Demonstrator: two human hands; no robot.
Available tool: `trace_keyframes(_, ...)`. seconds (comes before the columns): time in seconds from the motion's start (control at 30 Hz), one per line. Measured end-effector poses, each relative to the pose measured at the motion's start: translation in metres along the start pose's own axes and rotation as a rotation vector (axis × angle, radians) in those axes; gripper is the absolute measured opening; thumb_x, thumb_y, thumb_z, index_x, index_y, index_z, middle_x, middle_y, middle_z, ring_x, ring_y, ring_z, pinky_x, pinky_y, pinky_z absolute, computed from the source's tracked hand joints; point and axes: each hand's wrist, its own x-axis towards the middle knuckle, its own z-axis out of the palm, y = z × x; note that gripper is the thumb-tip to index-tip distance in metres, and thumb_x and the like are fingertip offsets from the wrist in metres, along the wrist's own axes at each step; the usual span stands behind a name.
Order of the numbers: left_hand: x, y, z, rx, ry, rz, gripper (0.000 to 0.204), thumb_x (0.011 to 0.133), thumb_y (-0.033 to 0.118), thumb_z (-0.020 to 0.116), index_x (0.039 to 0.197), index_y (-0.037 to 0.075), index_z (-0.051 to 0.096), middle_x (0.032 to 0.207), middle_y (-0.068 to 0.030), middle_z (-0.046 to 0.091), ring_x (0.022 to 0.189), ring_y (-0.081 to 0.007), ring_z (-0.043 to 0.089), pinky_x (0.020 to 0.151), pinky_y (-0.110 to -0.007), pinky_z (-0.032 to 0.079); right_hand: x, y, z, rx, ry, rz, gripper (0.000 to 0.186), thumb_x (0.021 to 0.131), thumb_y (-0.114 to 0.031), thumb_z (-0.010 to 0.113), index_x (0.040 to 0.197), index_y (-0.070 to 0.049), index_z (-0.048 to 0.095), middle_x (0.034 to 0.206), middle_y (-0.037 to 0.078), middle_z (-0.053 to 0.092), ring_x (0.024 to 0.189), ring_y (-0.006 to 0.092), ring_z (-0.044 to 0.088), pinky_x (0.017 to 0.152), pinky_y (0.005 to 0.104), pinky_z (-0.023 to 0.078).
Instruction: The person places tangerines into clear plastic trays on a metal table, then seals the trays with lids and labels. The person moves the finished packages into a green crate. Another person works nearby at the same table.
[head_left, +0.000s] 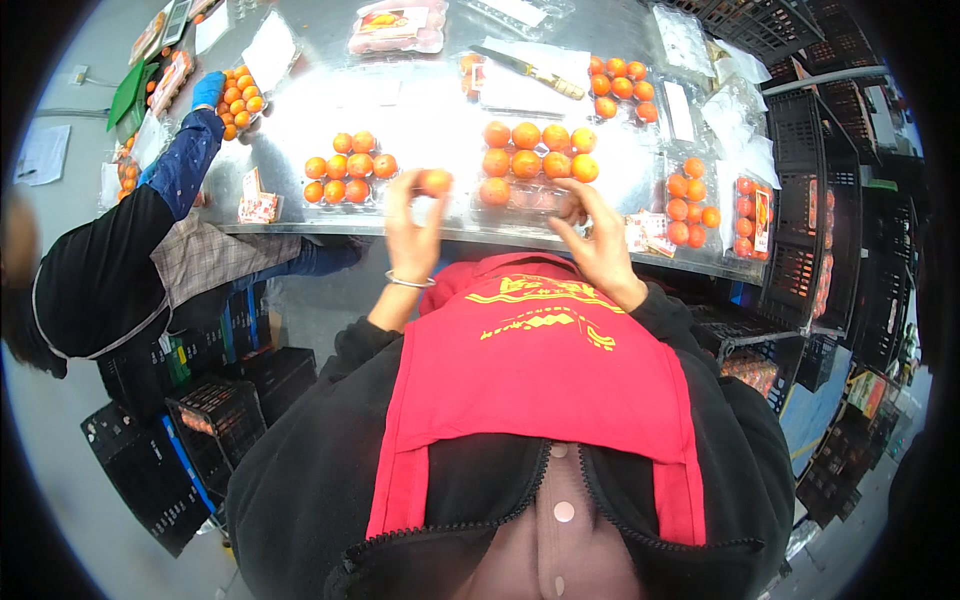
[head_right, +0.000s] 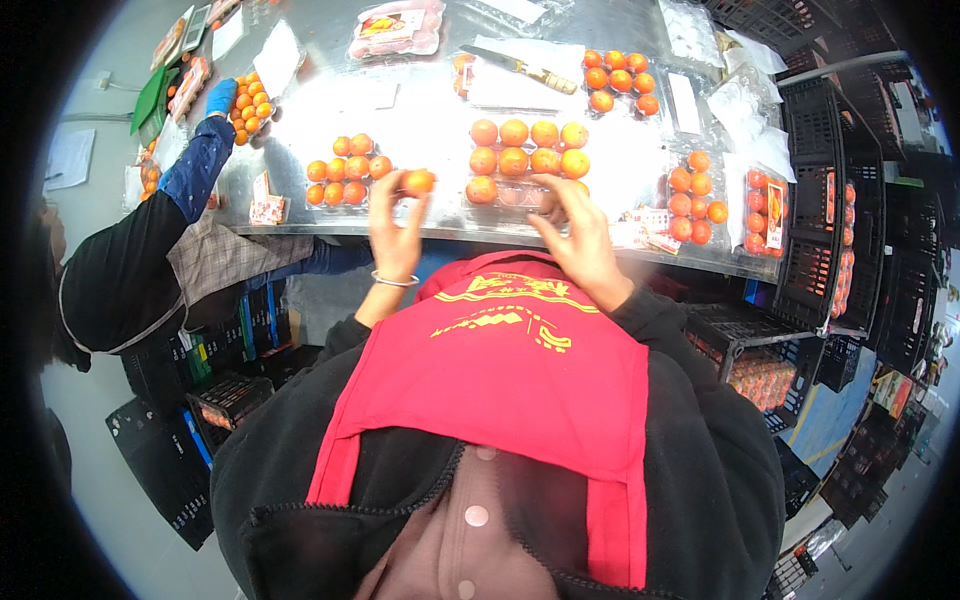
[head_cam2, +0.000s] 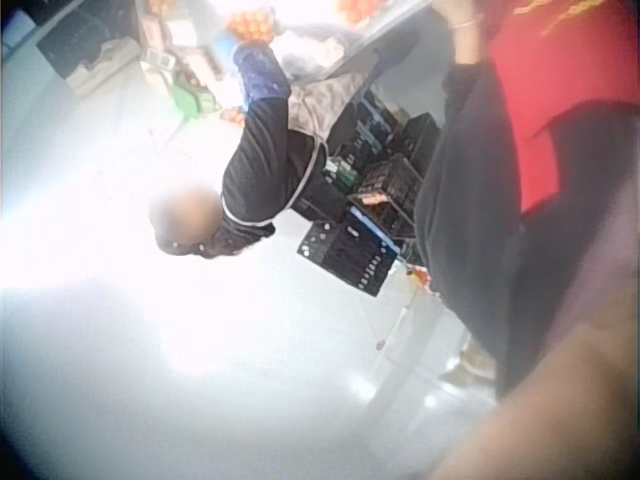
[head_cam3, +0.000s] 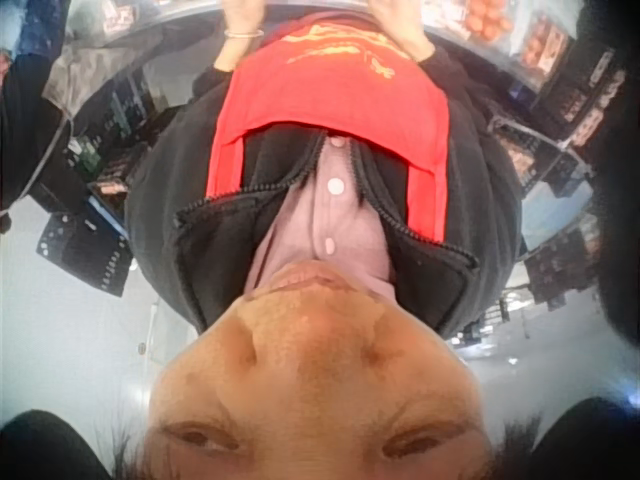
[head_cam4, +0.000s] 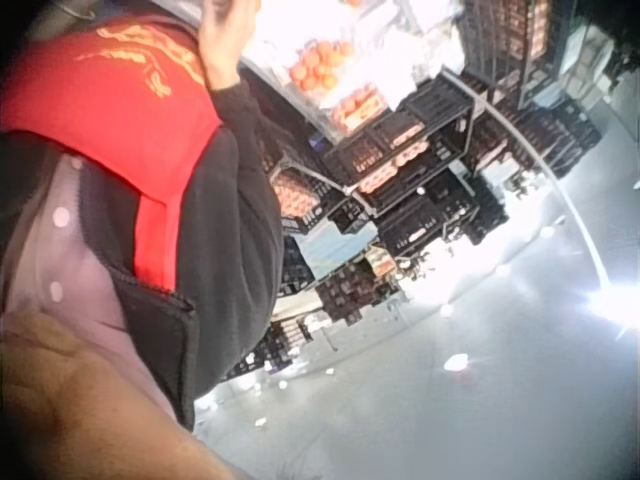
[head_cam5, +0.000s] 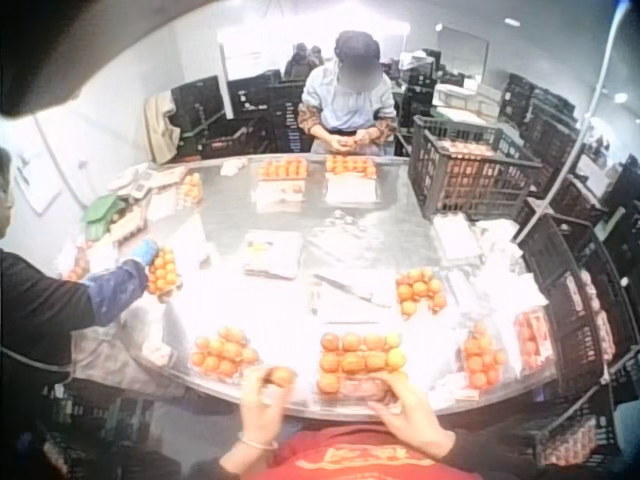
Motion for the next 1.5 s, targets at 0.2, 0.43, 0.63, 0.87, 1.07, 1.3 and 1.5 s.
trace_keyframes(0.2, -0.003, -0.079, -0.050, 0.467, 0.149, 0.017, 0.046, 0.089, 0.013, 0.079, 0.131, 0.003, 0.061, 0.126, -0.0147, 0.065, 0.117, -0.0352, 0.060, 0.104, -0.044, 0.047, -0.013, 0.037, -0.013, 0.027, 0.163, 0.153, 0.038, 0.089, 0.000, 0.075, 0.126, -0.002, 0.067, 0.086, 0.002, 0.062, 0.074, 0.0097, 0.055, 0.067, 0.0261, 0.047)
trace_keyframes(0.43, -0.001, -0.105, -0.041, 0.643, 0.087, 0.120, 0.039, 0.088, 0.017, 0.078, 0.125, 0.008, 0.067, 0.129, -0.0097, 0.065, 0.121, -0.0358, 0.054, 0.107, -0.049, 0.041, -0.016, 0.064, -0.030, -0.173, 0.249, 0.142, 0.029, 0.087, -0.004, 0.076, 0.115, -0.002, 0.069, 0.088, 0.007, 0.062, 0.072, 0.0179, 0.058, 0.067, 0.0317, 0.049)
trace_keyframes(0.63, 0.004, -0.083, -0.031, 0.629, 0.139, 0.095, 0.037, 0.091, 0.016, 0.076, 0.126, 0.008, 0.067, 0.133, -0.0108, 0.061, 0.122, -0.0355, 0.053, 0.107, -0.048, 0.042, -0.009, 0.063, -0.028, -0.543, 0.120, -0.102, 0.041, 0.081, -0.017, 0.082, 0.117, -0.004, 0.066, 0.101, 0.012, 0.060, 0.093, 0.0331, 0.061, 0.079, 0.0422, 0.050)
trace_keyframes(0.87, 0.030, -0.018, 0.005, 0.246, -0.039, 0.141, 0.032, 0.098, 0.014, 0.070, 0.128, 0.004, 0.067, 0.109, -0.0118, 0.069, 0.105, -0.0275, 0.063, 0.097, -0.041, 0.047, -0.004, 0.072, -0.037, -0.390, 0.076, -0.009, 0.036, 0.089, -0.021, 0.079, 0.117, -0.003, 0.066, 0.096, 0.009, 0.059, 0.090, 0.0264, 0.058, 0.080, 0.0374, 0.048)
trace_keyframes(1.07, 0.021, 0.058, 0.059, -0.688, -0.671, -0.523, 0.040, 0.111, 0.032, 0.053, 0.133, 0.000, 0.059, 0.095, -0.0054, 0.067, 0.078, -0.0115, 0.061, 0.072, -0.027, 0.053, -0.014, 0.040, -0.028, 0.513, 0.062, 0.406, 0.030, 0.103, -0.023, 0.068, 0.125, -0.003, 0.064, 0.100, -0.004, 0.057, 0.090, 0.0073, 0.049, 0.080, 0.0276, 0.043)
trace_keyframes(1.3, 0.018, 0.096, 0.067, -0.748, -0.875, -0.579, 0.045, 0.113, 0.042, 0.045, 0.131, 0.002, 0.055, 0.090, -0.0010, 0.057, 0.065, -0.0059, 0.050, 0.053, -0.022, 0.045, -0.012, 0.002, -0.019, 0.148, 0.074, 0.012, 0.039, 0.097, -0.009, 0.071, 0.133, -0.001, 0.059, 0.109, 0.006, 0.062, 0.095, 0.0121, 0.055, 0.086, 0.0294, 0.046)
trace_keyframes(1.5, 0.013, 0.092, 0.068, -0.787, -0.787, -0.578, 0.036, 0.115, 0.034, 0.043, 0.126, 0.002, 0.057, 0.081, 0.0011, 0.054, 0.058, -0.0042, 0.043, 0.051, -0.020, 0.039, -0.007, -0.008, -0.010, 0.325, 0.035, 0.211, 0.038, 0.100, -0.013, 0.071, 0.133, 0.000, 0.059, 0.111, 0.009, 0.069, 0.095, 0.0128, 0.064, 0.083, 0.0288, 0.051)
